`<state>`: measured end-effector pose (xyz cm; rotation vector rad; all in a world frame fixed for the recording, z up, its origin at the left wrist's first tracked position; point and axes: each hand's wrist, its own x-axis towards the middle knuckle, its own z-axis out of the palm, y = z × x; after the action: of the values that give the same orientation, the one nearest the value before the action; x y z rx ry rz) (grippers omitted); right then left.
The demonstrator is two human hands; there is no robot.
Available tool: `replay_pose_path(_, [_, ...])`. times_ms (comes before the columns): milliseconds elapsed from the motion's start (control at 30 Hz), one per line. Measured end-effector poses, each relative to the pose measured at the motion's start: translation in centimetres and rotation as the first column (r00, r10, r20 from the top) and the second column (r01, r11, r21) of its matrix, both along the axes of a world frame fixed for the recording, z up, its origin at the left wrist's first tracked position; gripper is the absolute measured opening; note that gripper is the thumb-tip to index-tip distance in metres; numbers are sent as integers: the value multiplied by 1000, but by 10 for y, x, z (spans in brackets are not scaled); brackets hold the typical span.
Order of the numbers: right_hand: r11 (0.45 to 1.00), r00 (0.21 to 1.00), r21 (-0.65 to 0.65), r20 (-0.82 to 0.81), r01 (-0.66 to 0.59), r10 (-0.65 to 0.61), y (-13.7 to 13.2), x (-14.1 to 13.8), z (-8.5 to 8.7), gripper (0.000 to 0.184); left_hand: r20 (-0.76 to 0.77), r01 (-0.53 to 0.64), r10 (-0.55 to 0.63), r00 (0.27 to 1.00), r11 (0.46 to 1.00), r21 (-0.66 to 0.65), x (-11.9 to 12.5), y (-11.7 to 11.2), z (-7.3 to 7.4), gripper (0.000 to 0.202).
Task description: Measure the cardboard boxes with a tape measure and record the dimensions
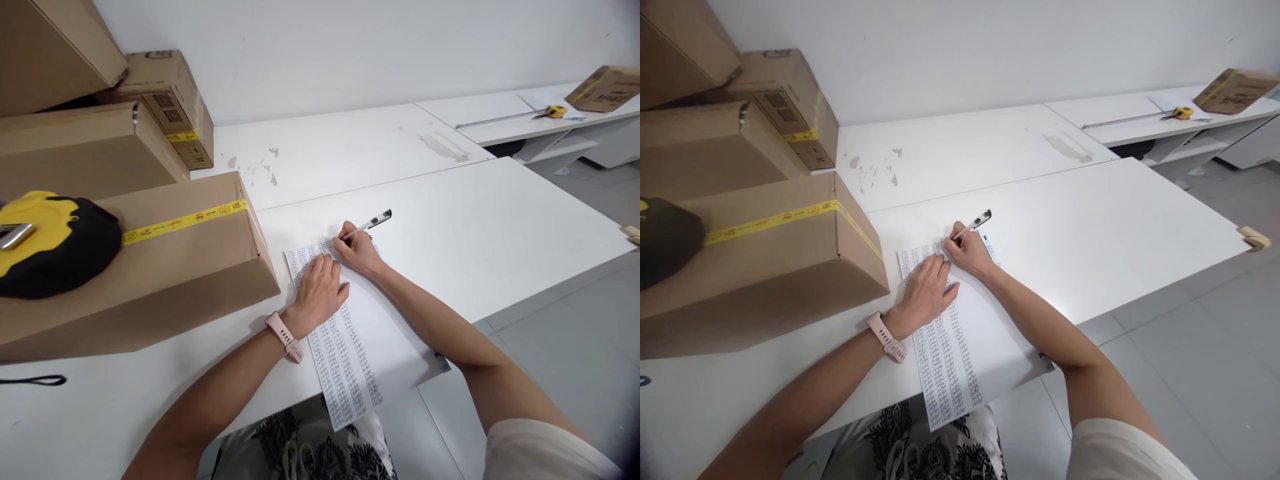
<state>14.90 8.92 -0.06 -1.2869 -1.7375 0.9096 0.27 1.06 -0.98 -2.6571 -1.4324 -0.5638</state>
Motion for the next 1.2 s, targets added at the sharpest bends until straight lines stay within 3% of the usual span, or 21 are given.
replay_pose_path(1200, [999,999,-21,14,33,-33,1,0,-1,18,4,-6,6,1000,1000,-1,-1,0,-1,27])
